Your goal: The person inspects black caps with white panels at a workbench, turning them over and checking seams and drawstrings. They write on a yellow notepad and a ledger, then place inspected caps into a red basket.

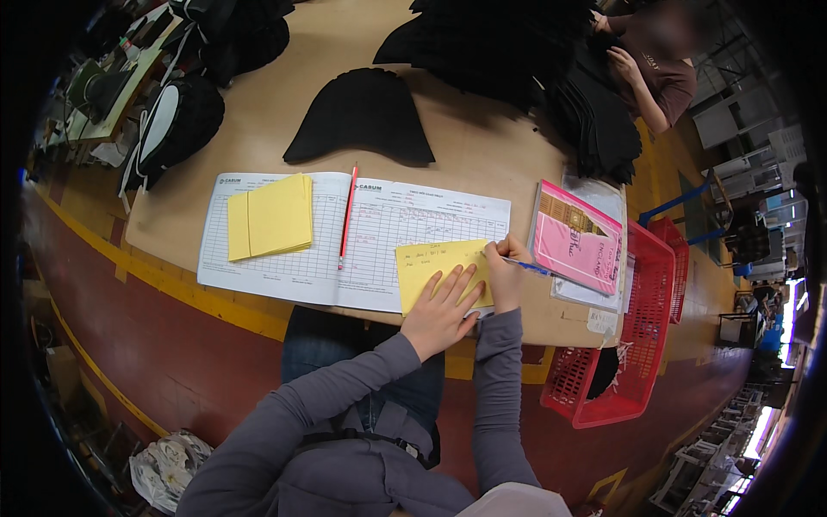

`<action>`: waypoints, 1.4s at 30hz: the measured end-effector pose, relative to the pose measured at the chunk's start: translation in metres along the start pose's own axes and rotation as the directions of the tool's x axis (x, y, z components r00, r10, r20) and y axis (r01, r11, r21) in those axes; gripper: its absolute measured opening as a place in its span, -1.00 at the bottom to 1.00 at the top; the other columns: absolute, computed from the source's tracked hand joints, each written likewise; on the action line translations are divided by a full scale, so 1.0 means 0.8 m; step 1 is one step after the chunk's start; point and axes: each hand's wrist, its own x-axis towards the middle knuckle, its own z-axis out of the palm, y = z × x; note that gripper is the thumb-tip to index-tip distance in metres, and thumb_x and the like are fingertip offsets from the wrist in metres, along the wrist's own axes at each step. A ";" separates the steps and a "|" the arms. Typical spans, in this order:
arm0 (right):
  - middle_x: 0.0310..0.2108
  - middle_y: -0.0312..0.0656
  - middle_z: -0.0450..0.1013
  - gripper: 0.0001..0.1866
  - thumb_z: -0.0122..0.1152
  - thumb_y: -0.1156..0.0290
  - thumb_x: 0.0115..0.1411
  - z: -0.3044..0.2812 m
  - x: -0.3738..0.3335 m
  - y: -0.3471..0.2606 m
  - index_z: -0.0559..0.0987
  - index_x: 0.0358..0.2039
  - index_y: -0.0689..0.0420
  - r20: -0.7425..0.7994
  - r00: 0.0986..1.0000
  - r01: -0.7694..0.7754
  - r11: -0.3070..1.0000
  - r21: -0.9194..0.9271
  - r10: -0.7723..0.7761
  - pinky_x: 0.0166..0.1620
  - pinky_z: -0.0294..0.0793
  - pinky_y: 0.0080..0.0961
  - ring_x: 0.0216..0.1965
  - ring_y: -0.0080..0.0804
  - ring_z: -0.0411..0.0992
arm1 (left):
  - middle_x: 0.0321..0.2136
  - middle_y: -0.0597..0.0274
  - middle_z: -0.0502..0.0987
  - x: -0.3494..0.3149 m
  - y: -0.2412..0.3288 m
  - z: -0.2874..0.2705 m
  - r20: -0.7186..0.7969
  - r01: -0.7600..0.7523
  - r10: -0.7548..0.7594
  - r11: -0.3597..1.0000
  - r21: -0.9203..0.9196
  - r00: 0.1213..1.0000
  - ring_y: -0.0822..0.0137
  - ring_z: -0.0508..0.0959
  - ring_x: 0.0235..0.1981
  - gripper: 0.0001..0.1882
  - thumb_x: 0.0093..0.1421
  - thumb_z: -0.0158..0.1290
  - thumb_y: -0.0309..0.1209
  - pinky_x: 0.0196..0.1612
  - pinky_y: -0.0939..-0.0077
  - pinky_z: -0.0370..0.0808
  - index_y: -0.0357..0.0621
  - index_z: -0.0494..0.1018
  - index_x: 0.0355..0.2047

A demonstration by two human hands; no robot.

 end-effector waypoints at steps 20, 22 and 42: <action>-0.66 -0.43 0.17 -0.69 0.24 0.60 0.11 -0.005 -0.002 -0.006 0.28 -0.62 0.14 -0.063 0.994 -0.089 0.995 -0.053 0.086 -0.49 0.13 -0.66 -0.57 -0.71 0.13 | 0.32 0.11 0.22 -0.002 -0.001 0.002 0.016 0.010 -0.009 0.998 -0.055 1.000 0.15 0.23 0.32 -0.46 0.29 -0.05 -0.07 0.32 0.09 0.16 0.03 0.34 0.22; -0.64 -0.43 0.20 -0.70 0.28 0.56 0.12 -0.001 0.001 -0.012 0.32 -0.59 0.14 -0.100 0.992 -0.075 0.997 -0.007 0.074 -0.48 0.13 -0.68 -0.56 -0.71 0.15 | 0.32 0.11 0.22 -0.001 -0.001 0.001 0.000 0.006 -0.007 0.998 -0.070 1.000 0.14 0.23 0.32 -0.46 0.29 -0.05 -0.07 0.32 0.08 0.16 0.02 0.33 0.22; 0.10 -0.06 0.34 -0.69 0.11 0.66 0.27 0.006 -0.009 -0.012 0.49 0.04 0.30 -0.282 0.903 0.325 0.944 -0.050 -0.325 0.03 0.49 -0.47 -0.01 -0.28 0.43 | -0.28 0.25 0.41 -0.019 -0.007 -0.005 -0.218 -0.109 0.092 0.992 -0.070 0.972 0.28 0.45 -0.13 -0.75 0.05 0.17 -0.30 0.00 0.38 0.36 -0.09 0.40 -0.31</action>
